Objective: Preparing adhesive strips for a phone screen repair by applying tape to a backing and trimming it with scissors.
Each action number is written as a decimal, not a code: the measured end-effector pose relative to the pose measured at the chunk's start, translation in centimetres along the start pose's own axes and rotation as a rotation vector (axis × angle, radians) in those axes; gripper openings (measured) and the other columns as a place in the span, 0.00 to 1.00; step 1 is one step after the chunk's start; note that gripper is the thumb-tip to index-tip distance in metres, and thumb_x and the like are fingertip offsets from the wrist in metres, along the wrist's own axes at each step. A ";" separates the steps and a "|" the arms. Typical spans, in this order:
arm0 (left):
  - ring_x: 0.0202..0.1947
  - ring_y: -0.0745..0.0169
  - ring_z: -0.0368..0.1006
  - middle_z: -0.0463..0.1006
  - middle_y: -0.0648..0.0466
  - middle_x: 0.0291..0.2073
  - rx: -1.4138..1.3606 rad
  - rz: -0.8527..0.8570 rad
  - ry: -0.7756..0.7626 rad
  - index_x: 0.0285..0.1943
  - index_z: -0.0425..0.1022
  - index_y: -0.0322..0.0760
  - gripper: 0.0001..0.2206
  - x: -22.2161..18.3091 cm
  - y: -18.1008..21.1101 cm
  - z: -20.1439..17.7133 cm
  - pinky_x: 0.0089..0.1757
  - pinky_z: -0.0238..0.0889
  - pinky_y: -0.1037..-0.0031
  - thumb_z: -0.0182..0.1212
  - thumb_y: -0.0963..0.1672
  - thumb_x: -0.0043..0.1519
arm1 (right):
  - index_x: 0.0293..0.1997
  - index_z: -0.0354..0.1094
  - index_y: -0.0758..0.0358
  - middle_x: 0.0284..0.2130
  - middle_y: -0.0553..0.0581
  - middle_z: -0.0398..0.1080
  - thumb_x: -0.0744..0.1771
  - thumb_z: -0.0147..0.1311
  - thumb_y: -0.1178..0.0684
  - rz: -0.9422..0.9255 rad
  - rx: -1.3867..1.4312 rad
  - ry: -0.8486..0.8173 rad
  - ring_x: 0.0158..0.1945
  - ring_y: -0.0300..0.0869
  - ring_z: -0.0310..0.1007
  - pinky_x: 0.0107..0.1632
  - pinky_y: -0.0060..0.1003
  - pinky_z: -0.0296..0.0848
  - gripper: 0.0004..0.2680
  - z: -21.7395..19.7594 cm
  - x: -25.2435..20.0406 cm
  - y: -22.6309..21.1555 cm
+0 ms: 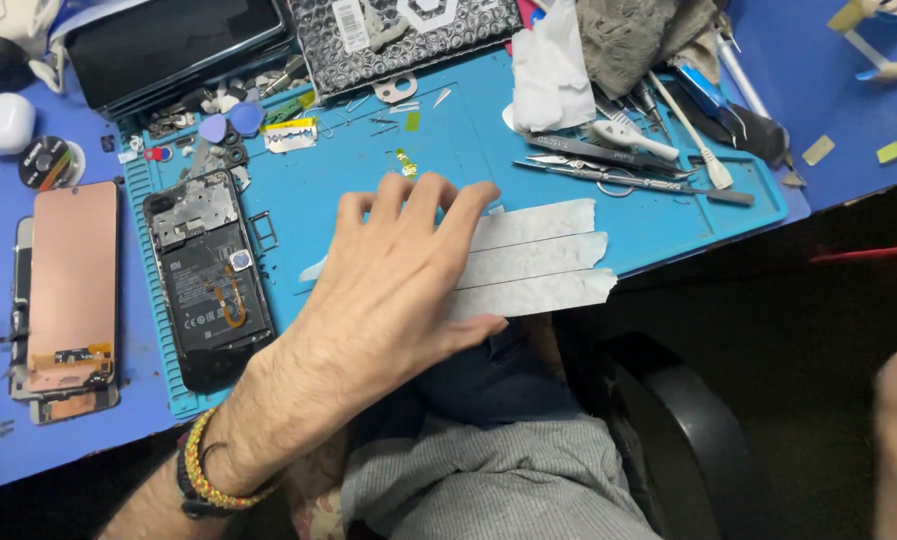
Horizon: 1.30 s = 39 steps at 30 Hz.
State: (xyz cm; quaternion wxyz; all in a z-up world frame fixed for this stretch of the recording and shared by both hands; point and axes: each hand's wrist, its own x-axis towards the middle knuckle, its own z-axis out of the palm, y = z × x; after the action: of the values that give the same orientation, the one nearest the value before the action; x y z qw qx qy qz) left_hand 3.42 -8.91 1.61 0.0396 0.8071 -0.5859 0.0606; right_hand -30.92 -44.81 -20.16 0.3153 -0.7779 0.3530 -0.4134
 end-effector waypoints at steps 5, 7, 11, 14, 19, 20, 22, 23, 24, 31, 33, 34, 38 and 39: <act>0.44 0.46 0.64 0.66 0.50 0.48 -0.151 -0.048 0.031 0.67 0.62 0.43 0.48 0.5 0.5 0.1 0.43 0.55 0.55 0.80 0.58 0.36 | 0.54 0.67 0.78 0.34 0.67 0.74 0.75 0.51 0.68 0.066 0.141 -0.179 0.34 0.45 0.76 0.44 0.33 0.76 0.03 5.9 -5.9 -19.4; 0.44 0.47 0.66 0.66 0.49 0.48 -0.116 -0.050 0.065 0.68 0.61 0.42 0.49 -0.1 1.2 -0.5 0.46 0.53 0.54 0.80 0.57 0.37 | 0.49 0.69 0.76 0.35 0.67 0.77 0.72 0.51 0.66 0.150 0.289 -0.322 0.37 0.46 0.80 0.47 0.34 0.80 0.03 6.8 -6.3 -22.8; 0.53 0.56 0.71 0.69 0.50 0.51 -0.086 -0.092 0.224 0.63 0.66 0.43 0.39 -1.4 2.6 -1.9 0.56 0.47 0.51 0.76 0.52 0.40 | 0.51 0.74 0.72 0.47 0.68 0.84 0.66 0.57 0.58 0.356 0.682 -0.742 0.53 0.50 0.86 0.60 0.40 0.82 0.11 8.0 -6.7 -27.1; 0.56 0.61 0.69 0.68 0.50 0.53 -0.075 -0.155 0.354 0.68 0.68 0.43 0.34 -2.8 3.2 -3.0 0.57 0.48 0.54 0.72 0.54 0.53 | 0.56 0.69 0.75 0.54 0.72 0.79 0.66 0.58 0.57 0.239 0.859 -0.747 0.56 0.55 0.84 0.62 0.44 0.81 0.15 9.0 -6.0 -29.9; 0.49 0.56 0.69 0.59 0.45 0.54 -0.116 -0.217 0.690 0.69 0.69 0.39 0.32 -5.4 3.2 -4.5 0.48 0.67 0.62 0.79 0.55 0.63 | 0.60 0.65 0.73 0.56 0.70 0.75 0.61 0.67 0.58 0.050 0.900 -0.585 0.64 0.55 0.75 0.69 0.48 0.73 0.22 11.4 -5.1 -30.8; 0.44 0.58 0.70 0.55 0.43 0.55 -0.169 -0.280 0.796 0.68 0.70 0.37 0.35 -5.8 3.3 -4.6 0.39 0.71 0.67 0.81 0.57 0.61 | 0.59 0.66 0.67 0.56 0.64 0.73 0.61 0.70 0.52 -0.075 0.846 -0.532 0.67 0.54 0.72 0.72 0.49 0.71 0.23 11.8 -4.5 -31.7; 0.45 0.57 0.71 0.58 0.42 0.55 -0.209 -0.323 0.876 0.67 0.69 0.36 0.36 -5.9 3.7 -4.7 0.42 0.70 0.69 0.79 0.57 0.58 | 0.52 0.68 0.68 0.46 0.63 0.76 0.63 0.66 0.55 -0.242 0.802 -0.505 0.53 0.52 0.79 0.59 0.45 0.79 0.16 12.1 -2.7 -34.9; 0.45 0.56 0.72 0.61 0.40 0.54 -0.250 -0.370 0.948 0.66 0.68 0.34 0.37 -5.9 3.9 -4.7 0.45 0.69 0.70 0.77 0.57 0.56 | 0.45 0.70 0.68 0.36 0.63 0.79 0.64 0.63 0.57 -0.401 0.754 -0.479 0.39 0.50 0.85 0.47 0.41 0.86 0.09 12.3 -1.8 -36.5; 0.45 0.56 0.72 0.61 0.40 0.54 -0.250 -0.370 0.952 0.66 0.68 0.34 0.37 -5.3 4.8 -5.4 0.45 0.69 0.70 0.77 0.57 0.56 | 0.45 0.70 0.68 0.36 0.63 0.79 0.64 0.63 0.57 -0.405 0.753 -0.480 0.39 0.50 0.85 0.47 0.41 0.86 0.09 12.4 -1.4 -37.4; 0.52 0.58 0.87 0.75 0.49 0.65 -1.024 -0.765 0.711 0.66 0.59 0.37 0.51 -8.1 4.2 -7.7 0.47 0.78 0.76 0.84 0.44 0.29 | 0.37 0.72 0.68 0.27 0.58 0.79 0.61 0.66 0.61 -0.416 0.711 -0.660 0.27 0.40 0.80 0.34 0.30 0.79 0.07 11.1 1.8 -43.4; 0.51 0.58 0.86 0.76 0.48 0.62 -1.086 -0.772 0.734 0.67 0.60 0.37 0.49 -9.2 3.6 -6.1 0.47 0.78 0.75 0.83 0.44 0.31 | 0.32 0.75 0.67 0.19 0.54 0.77 0.60 0.66 0.58 -0.365 0.655 -0.742 0.20 0.36 0.74 0.27 0.26 0.71 0.05 11.4 2.1 -44.6; 0.49 0.56 0.85 0.78 0.47 0.58 -1.177 -0.775 0.766 0.67 0.62 0.35 0.46 -9.5 3.4 -5.0 0.47 0.78 0.72 0.81 0.44 0.35 | 0.33 0.75 0.65 0.20 0.52 0.77 0.61 0.67 0.58 -0.360 0.665 -0.769 0.20 0.34 0.72 0.27 0.25 0.71 0.05 11.8 1.8 -44.6; 0.44 0.52 0.81 0.83 0.44 0.47 -1.461 -0.774 0.853 0.68 0.68 0.30 0.38 -10.1 2.6 -1.8 0.47 0.76 0.64 0.74 0.43 0.45 | 0.34 0.76 0.63 0.25 0.52 0.78 0.63 0.66 0.56 -0.248 0.689 -0.800 0.22 0.31 0.72 0.26 0.22 0.74 0.04 13.2 0.5 -43.3; 0.44 0.52 0.81 0.83 0.44 0.47 -1.468 -0.772 0.848 0.68 0.68 0.30 0.38 -9.3 2.8 -1.8 0.47 0.76 0.64 0.74 0.43 0.45 | 0.34 0.76 0.63 0.25 0.52 0.78 0.63 0.66 0.56 -0.245 0.682 -0.797 0.22 0.31 0.72 0.26 0.22 0.74 0.04 13.4 0.2 -42.9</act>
State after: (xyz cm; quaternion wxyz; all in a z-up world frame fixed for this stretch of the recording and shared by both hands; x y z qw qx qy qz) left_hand -2.21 -0.77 1.99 0.7681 0.6294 -0.1050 -0.0528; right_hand -6.89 -18.65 7.32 0.6090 -0.7634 -0.0418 -0.2112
